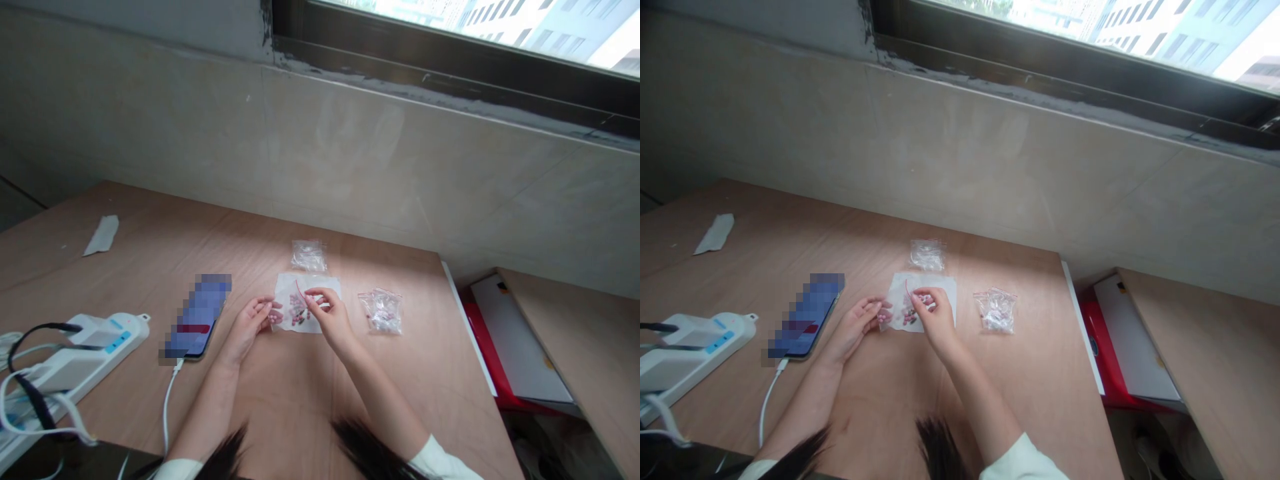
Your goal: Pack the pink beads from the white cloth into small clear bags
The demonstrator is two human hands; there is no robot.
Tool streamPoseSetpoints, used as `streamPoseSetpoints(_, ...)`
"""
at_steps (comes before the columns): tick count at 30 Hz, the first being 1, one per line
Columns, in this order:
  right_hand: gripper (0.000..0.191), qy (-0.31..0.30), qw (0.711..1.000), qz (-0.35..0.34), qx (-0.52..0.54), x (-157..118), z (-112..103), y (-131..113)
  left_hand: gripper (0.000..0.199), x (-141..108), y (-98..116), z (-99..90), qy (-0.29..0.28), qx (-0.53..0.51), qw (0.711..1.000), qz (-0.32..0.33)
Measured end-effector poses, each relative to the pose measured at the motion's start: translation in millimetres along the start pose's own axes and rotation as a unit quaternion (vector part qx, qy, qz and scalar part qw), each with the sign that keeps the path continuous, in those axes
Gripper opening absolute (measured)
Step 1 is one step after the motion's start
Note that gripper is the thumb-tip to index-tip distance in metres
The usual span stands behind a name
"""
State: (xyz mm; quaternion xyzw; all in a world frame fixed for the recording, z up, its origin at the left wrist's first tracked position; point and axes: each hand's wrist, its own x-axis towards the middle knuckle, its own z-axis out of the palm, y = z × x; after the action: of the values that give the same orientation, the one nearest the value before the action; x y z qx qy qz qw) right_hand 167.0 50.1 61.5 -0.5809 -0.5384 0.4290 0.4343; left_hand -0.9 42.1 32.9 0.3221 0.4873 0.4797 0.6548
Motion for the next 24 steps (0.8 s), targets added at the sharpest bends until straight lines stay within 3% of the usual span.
streamPoseSetpoints(4, 0.016, 0.061, 0.991, -0.007, -0.121, 5, -8, 27, 0.035, 5, -4, -7.0, 0.019, 0.015, 1.000, 0.003)
streamPoseSetpoints(9, 0.014, 0.029, 0.978, -0.030, -0.204, 8, -9, 52, 0.036, 8, -10, -12.9, 0.019, 0.048, 0.999, 0.003)
streamPoseSetpoints(17, 0.010, -0.010, 0.973, -0.039, -0.228, 12, -8, 47, 0.032, 9, -14, -13.6, 0.004, 0.055, 0.998, 0.019)
streamPoseSetpoints(24, 0.010, 0.001, 0.972, -0.045, -0.233, 15, -7, 42, 0.033, 6, -12, -11.4, 0.004, 0.067, 0.997, 0.023)
